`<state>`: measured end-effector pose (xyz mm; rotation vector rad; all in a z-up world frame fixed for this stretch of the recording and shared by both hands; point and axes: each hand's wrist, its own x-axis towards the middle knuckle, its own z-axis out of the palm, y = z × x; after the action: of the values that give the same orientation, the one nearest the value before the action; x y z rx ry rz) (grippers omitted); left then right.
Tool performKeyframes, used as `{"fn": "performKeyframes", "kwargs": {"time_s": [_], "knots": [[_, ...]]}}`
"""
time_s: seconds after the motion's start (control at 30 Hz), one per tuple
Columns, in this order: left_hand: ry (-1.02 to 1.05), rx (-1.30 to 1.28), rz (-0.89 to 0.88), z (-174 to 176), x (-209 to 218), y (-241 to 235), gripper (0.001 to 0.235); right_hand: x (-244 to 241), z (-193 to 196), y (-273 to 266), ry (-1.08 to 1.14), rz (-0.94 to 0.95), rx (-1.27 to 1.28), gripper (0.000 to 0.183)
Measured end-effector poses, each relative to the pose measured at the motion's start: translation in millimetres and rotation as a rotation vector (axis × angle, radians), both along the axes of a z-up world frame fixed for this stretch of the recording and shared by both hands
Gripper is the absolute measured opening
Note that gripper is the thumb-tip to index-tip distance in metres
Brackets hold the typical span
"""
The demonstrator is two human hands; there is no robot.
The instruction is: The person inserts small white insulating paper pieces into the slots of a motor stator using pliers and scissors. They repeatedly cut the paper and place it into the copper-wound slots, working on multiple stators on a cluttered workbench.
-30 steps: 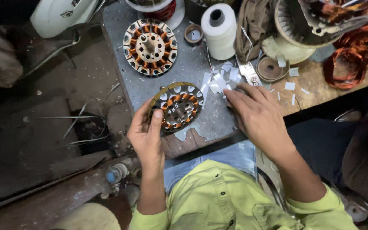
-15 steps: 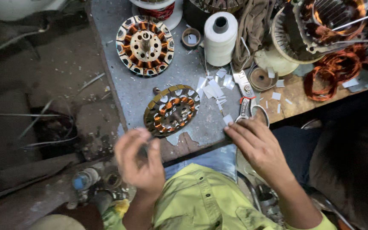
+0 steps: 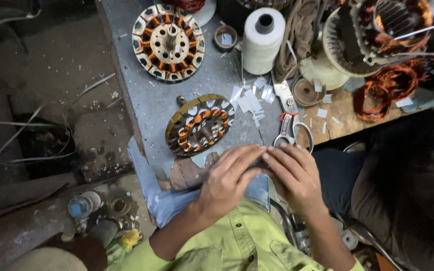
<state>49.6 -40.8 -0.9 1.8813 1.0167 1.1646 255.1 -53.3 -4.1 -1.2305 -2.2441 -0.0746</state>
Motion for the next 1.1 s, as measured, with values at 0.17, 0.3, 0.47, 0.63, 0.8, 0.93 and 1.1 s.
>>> {"fn": "performKeyframes", "kwargs": {"time_s": [0.17, 0.3, 0.47, 0.63, 0.8, 0.93, 1.1], "knots": [[-0.025, -0.078, -0.020, -2.0, -3.5, -5.4, 0.041, 9.2, -1.0, -4.1, 0.086, 0.055, -0.026, 0.033], [-0.234, -0.206, -0.070, -12.6, -1.1, -12.6, 0.040, -2.0, -8.3, -20.7, 0.603, -0.097, -0.115, 0.019], [-0.503, -0.462, -0.055, -31.9, 3.8, -20.6, 0.016, -10.1, -0.6, -25.3, 0.831, -0.020, -0.364, 0.017], [-0.754, -0.725, -0.053, -36.3, -1.7, -22.6, 0.020, -18.3, 23.3, 3.2, 0.249, -0.399, -0.240, 0.040], [-0.866, -0.760, -0.117, -30.4, -0.1, -22.0, 0.022, -8.0, 37.8, 11.3, -0.016, -0.397, -0.351, 0.055], [-0.899, -0.739, -0.113, -24.9, 1.6, -15.8, 0.019, 32.6, 33.5, -13.9, 0.319, -0.519, -0.717, 0.079], [-0.931, -0.744, -0.104, -13.8, 7.4, -9.8, 0.021, 66.7, -24.4, -70.4, 0.737, -0.520, -0.814, 0.087]]}}
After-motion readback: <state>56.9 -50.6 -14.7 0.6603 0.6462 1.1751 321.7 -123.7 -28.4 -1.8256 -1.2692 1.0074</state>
